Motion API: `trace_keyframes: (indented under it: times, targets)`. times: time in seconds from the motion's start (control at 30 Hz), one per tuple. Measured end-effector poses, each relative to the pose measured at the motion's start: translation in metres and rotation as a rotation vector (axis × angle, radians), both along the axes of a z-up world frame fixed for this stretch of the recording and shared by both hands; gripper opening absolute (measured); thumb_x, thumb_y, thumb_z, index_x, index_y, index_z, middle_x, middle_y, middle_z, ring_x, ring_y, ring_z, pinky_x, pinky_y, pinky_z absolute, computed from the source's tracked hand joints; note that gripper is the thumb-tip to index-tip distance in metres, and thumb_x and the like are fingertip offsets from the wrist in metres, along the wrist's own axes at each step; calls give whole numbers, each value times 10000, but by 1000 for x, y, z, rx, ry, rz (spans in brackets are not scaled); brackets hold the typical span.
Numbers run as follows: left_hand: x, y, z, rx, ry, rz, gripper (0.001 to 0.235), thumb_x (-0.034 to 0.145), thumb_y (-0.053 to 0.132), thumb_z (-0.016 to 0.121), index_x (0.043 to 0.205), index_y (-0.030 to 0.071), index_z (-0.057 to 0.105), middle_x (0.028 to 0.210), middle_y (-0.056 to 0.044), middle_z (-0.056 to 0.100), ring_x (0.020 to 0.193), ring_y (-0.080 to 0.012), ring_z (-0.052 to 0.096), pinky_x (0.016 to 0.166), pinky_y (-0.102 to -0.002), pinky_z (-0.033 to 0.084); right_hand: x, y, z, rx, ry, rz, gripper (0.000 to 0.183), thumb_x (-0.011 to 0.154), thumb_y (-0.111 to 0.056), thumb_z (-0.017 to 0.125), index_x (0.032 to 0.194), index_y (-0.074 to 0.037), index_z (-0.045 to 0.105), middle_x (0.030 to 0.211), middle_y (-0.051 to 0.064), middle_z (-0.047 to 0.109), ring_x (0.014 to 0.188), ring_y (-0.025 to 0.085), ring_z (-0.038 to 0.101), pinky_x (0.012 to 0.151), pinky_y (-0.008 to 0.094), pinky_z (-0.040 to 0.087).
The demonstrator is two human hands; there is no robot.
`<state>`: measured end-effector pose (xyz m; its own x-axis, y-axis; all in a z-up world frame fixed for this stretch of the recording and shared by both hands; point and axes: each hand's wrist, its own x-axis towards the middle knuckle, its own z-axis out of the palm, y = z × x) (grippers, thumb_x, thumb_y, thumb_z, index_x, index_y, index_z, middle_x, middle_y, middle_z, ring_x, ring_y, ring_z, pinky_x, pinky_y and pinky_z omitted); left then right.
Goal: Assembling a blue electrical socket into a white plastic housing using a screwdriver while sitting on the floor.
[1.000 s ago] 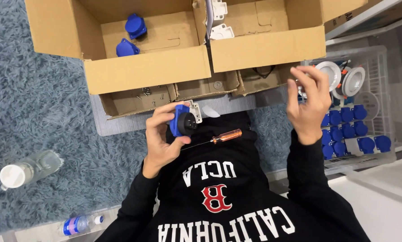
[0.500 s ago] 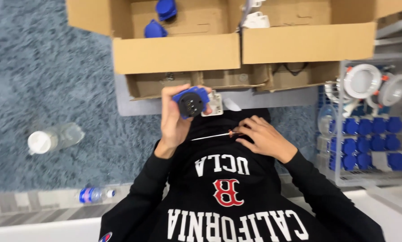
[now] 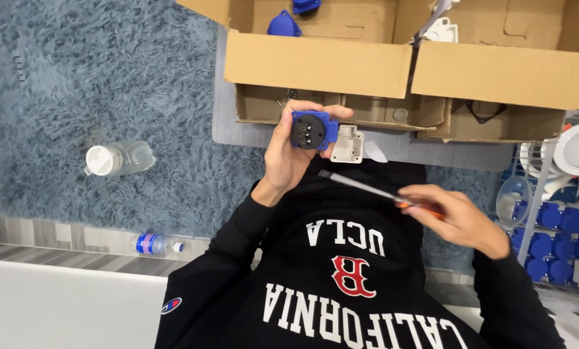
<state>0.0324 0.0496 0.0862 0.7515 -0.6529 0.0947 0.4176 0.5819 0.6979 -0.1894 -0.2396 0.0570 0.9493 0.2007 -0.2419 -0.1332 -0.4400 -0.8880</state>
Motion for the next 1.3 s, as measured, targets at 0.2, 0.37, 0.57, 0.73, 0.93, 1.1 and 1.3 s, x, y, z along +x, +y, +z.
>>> trace_keyframes:
  times: [0.2,0.37,0.57,0.73,0.93,1.1,1.3]
  targets:
    - [2,-5,-4,162,-154,128,389,1187,491,446,1313,124,477,1222,-320,716,793,-228,631,624,-277,529,12,5,30,-184,-493,-90,371,1046,-55,695,1417,-48,688,1022,118,764,704,147,654,580,237,488]
    - [1,-2,4,226,-232,134,401,1197,501,412,1326,125,470,1191,-270,732,826,-221,651,595,-273,501,26,7,36,-354,-625,-50,366,1085,-44,709,1447,-89,697,1066,106,758,712,145,625,599,257,495]
    - [-1,-1,13,288,-276,144,390,1197,489,419,1278,122,525,1184,-215,756,812,-189,648,595,-260,501,33,7,39,-493,-667,34,379,1075,-65,751,1450,-114,718,1058,77,734,721,153,609,548,282,481]
    - [-4,-3,18,361,-334,176,361,1203,466,394,1238,137,541,1151,-161,768,815,-145,651,597,-248,457,30,3,38,-598,-703,65,401,1079,-81,774,1472,-133,713,1048,56,719,781,154,640,516,286,448]
    - [5,-4,36,484,-376,139,362,1191,359,385,1101,70,583,1000,-153,769,970,-251,768,920,-352,628,31,5,45,-951,-913,42,460,1092,-32,864,1462,-290,775,973,19,722,655,121,575,557,277,460]
    - [16,0,39,466,-535,80,368,1196,360,372,1092,69,572,973,-137,760,911,-250,764,865,-344,627,39,4,33,-365,-704,109,416,1063,-60,721,1474,-62,656,1051,93,756,768,157,681,557,253,541]
    - [22,-2,45,493,-615,104,381,1192,338,382,1072,37,582,939,-129,766,857,-233,764,809,-324,627,29,4,19,545,71,-186,438,1070,-26,564,1499,34,629,762,203,633,465,152,392,435,258,360]
